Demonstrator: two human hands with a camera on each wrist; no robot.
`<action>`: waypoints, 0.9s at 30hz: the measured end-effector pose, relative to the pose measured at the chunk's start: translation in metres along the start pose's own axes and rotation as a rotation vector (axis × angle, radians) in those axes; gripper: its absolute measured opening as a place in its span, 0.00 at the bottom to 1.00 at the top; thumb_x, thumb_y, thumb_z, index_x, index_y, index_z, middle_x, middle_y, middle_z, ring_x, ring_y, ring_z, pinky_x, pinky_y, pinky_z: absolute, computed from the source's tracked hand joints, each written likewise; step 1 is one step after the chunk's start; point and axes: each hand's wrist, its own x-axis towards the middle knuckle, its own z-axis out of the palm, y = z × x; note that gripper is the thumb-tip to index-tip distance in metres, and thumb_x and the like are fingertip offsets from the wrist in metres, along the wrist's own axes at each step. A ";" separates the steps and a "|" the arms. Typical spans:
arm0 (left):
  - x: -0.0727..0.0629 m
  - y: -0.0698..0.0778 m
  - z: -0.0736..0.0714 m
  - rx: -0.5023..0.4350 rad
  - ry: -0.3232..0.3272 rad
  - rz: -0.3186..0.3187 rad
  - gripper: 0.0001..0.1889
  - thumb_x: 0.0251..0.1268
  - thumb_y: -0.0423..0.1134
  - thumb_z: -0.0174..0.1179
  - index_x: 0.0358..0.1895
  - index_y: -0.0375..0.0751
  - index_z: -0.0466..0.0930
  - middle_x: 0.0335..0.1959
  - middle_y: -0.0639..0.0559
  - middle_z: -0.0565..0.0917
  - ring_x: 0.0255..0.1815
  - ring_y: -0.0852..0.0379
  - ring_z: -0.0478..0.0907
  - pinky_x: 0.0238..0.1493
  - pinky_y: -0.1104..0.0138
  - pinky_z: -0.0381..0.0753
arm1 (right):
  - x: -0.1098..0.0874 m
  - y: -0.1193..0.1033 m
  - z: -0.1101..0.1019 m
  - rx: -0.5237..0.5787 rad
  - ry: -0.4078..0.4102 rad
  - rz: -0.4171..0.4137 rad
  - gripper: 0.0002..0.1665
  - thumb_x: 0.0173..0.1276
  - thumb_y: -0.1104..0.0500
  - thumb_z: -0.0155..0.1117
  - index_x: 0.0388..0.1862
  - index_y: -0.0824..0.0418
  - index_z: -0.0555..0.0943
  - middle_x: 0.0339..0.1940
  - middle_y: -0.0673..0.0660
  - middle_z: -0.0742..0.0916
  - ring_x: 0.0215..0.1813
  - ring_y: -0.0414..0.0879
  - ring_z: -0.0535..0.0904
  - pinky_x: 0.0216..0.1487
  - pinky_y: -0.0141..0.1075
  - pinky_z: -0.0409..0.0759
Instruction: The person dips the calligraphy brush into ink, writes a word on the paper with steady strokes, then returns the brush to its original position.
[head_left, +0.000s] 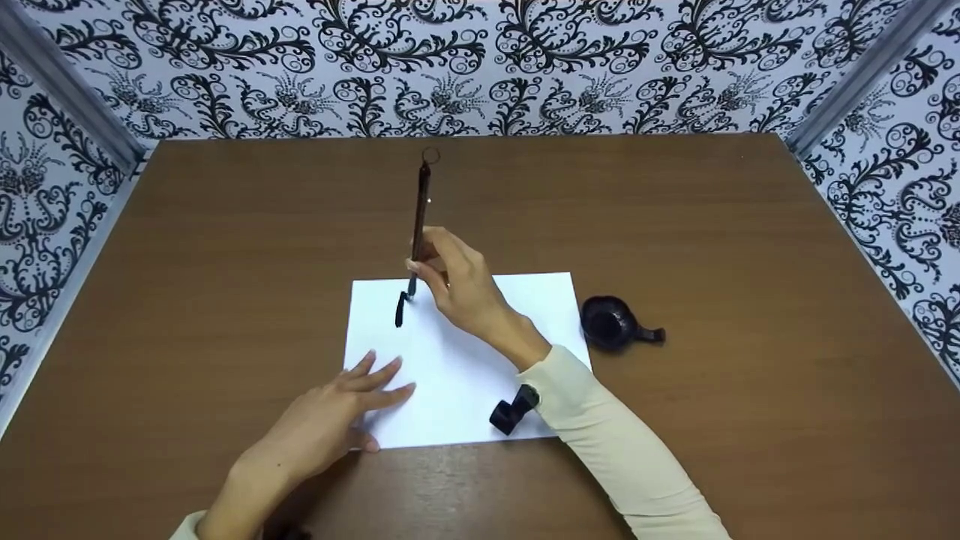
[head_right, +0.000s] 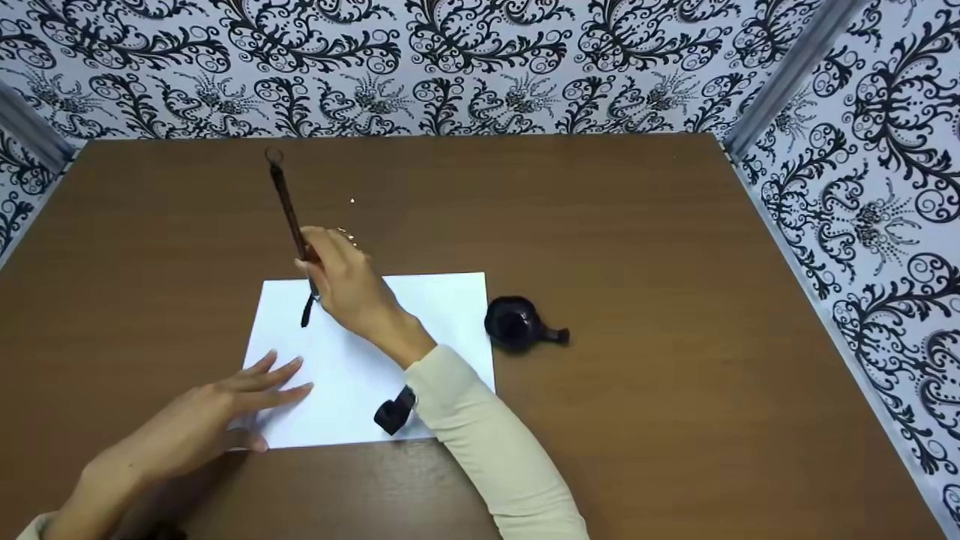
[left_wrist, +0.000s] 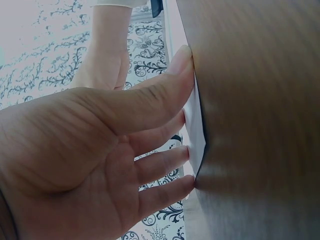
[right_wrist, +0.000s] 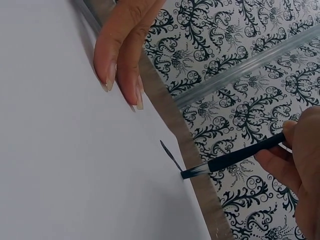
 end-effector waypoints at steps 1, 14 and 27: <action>0.000 0.000 0.000 0.002 -0.003 -0.004 0.35 0.45 0.38 0.72 0.63 0.52 0.76 0.70 0.50 0.65 0.71 0.40 0.58 0.47 0.45 0.76 | 0.000 0.000 0.000 -0.005 -0.004 0.001 0.15 0.69 0.69 0.57 0.53 0.68 0.69 0.39 0.61 0.80 0.42 0.45 0.82 0.42 0.28 0.79; 0.001 0.000 -0.001 0.006 -0.019 -0.009 0.34 0.46 0.37 0.72 0.63 0.52 0.76 0.70 0.50 0.65 0.71 0.40 0.57 0.45 0.46 0.77 | 0.004 -0.007 -0.009 -0.032 -0.085 0.027 0.13 0.70 0.67 0.57 0.51 0.68 0.71 0.37 0.58 0.80 0.39 0.43 0.80 0.40 0.27 0.78; -0.002 -0.001 -0.002 -0.005 0.018 0.024 0.35 0.45 0.37 0.72 0.63 0.52 0.76 0.69 0.49 0.66 0.71 0.40 0.58 0.44 0.42 0.76 | 0.006 -0.010 -0.014 -0.044 -0.136 0.018 0.13 0.70 0.66 0.57 0.51 0.69 0.70 0.34 0.58 0.80 0.39 0.44 0.81 0.39 0.27 0.79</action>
